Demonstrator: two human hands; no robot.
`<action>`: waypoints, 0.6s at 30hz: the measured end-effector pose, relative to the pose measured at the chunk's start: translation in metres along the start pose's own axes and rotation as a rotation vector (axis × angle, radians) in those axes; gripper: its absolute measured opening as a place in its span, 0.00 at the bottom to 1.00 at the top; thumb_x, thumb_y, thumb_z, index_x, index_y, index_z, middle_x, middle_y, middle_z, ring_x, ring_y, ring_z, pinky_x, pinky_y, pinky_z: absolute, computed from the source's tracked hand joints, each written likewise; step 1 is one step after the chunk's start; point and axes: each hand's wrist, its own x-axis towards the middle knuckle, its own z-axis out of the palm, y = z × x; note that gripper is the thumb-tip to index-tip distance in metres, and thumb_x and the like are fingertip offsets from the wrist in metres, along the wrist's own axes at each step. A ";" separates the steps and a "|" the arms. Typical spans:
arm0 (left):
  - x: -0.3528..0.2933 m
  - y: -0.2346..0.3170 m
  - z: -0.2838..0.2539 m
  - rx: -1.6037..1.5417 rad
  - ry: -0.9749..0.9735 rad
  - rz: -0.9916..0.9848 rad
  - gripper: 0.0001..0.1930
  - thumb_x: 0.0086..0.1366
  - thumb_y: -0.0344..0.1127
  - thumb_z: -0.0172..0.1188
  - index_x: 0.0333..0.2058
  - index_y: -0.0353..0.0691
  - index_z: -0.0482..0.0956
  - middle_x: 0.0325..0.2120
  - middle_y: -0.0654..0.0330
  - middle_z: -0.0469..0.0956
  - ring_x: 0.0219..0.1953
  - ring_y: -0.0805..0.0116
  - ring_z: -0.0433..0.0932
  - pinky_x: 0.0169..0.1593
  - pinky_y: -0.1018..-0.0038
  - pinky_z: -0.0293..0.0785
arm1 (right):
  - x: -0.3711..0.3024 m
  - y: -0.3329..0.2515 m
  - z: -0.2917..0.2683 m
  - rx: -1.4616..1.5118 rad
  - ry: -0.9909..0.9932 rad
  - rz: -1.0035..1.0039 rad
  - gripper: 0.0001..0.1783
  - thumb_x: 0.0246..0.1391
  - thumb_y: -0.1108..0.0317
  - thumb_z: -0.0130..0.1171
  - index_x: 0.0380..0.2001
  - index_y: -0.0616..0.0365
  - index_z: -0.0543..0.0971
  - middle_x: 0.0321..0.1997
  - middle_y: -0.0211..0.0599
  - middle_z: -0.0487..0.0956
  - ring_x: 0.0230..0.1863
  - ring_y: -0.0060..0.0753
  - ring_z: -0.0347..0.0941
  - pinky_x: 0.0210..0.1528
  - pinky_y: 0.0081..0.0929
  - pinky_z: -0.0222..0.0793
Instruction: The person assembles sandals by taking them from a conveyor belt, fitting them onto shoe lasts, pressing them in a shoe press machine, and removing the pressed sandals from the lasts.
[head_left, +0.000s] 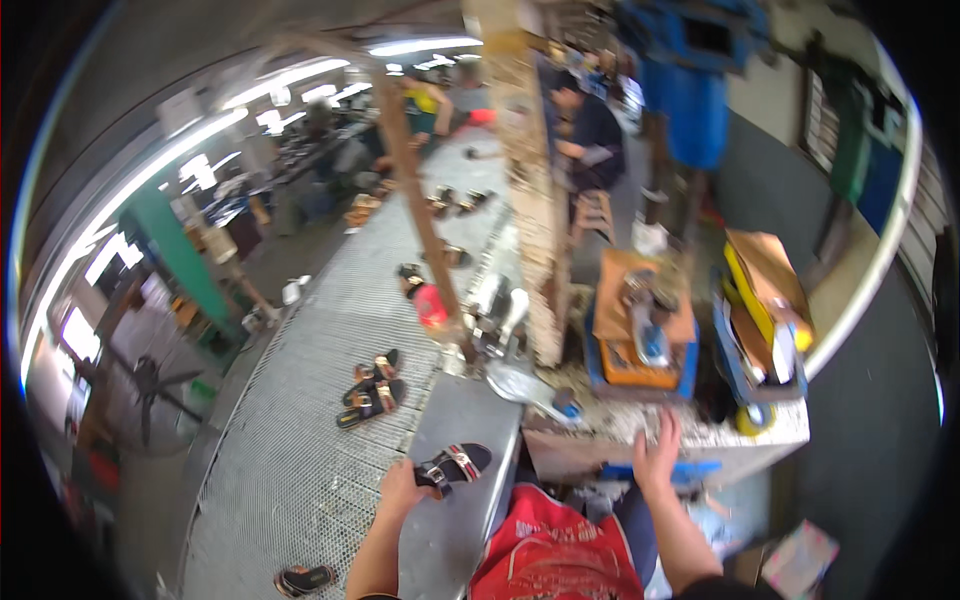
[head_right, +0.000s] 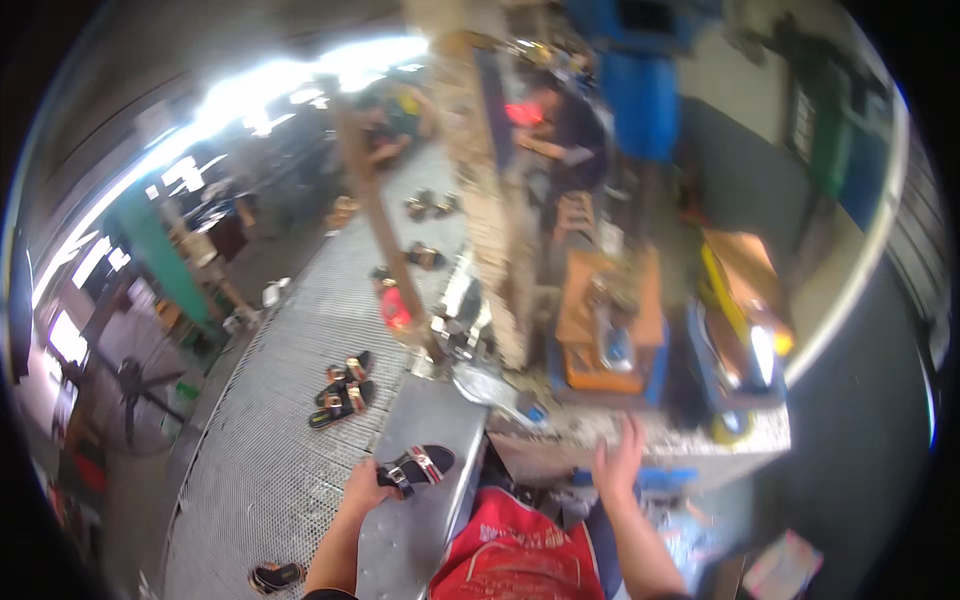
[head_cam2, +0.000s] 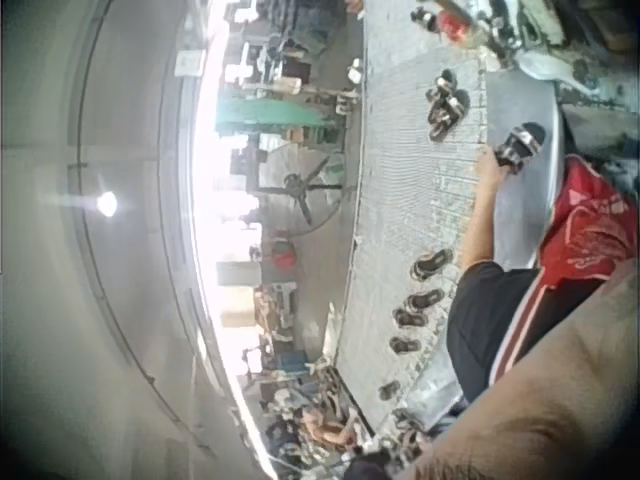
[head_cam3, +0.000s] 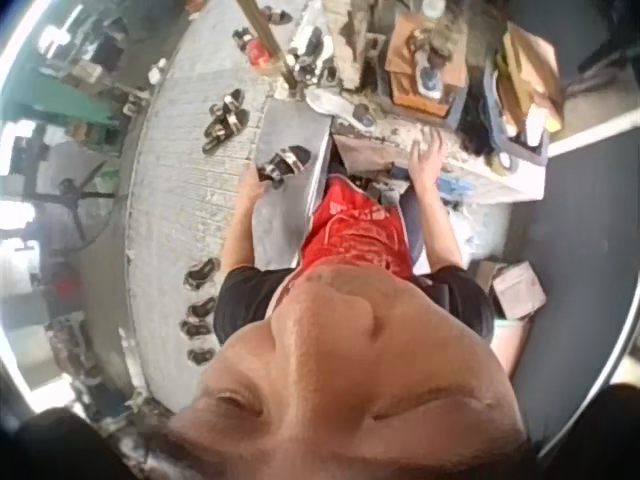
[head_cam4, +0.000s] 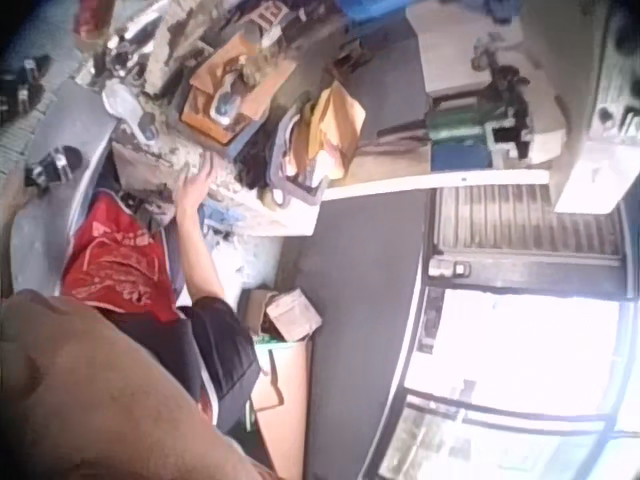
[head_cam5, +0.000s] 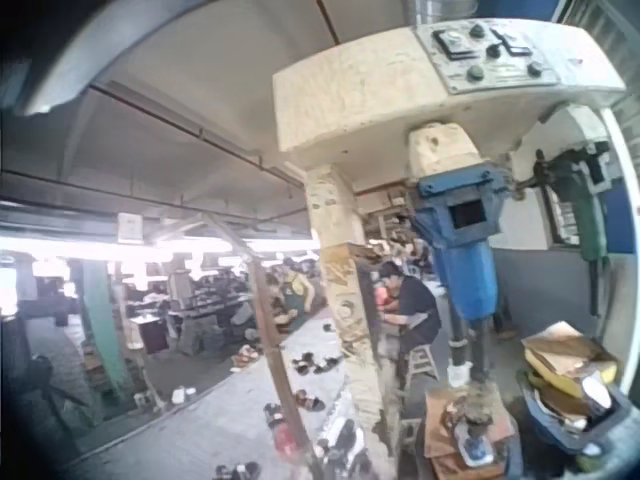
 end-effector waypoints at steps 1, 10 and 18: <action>-0.014 0.015 -0.007 0.011 -0.033 0.029 0.32 0.52 0.44 0.78 0.56 0.45 0.78 0.46 0.43 0.84 0.52 0.43 0.83 0.52 0.52 0.80 | 0.032 -0.010 0.001 0.039 0.069 -0.105 0.34 0.56 0.74 0.66 0.66 0.66 0.71 0.70 0.59 0.69 0.71 0.64 0.65 0.74 0.50 0.61; -0.072 0.101 0.058 -0.533 0.087 -0.164 0.21 0.59 0.35 0.76 0.48 0.35 0.79 0.39 0.45 0.86 0.42 0.51 0.87 0.48 0.58 0.80 | 0.138 -0.022 0.043 -0.263 0.208 -0.107 0.51 0.49 0.56 0.78 0.69 0.68 0.65 0.70 0.62 0.67 0.71 0.73 0.62 0.76 0.64 0.55; -0.085 0.205 0.055 -1.737 0.000 -0.271 0.12 0.76 0.24 0.55 0.55 0.36 0.69 0.38 0.50 0.85 0.36 0.62 0.87 0.39 0.68 0.85 | 0.151 -0.030 0.071 -0.259 0.241 0.019 0.39 0.45 0.64 0.78 0.58 0.67 0.72 0.54 0.56 0.77 0.56 0.62 0.73 0.61 0.51 0.70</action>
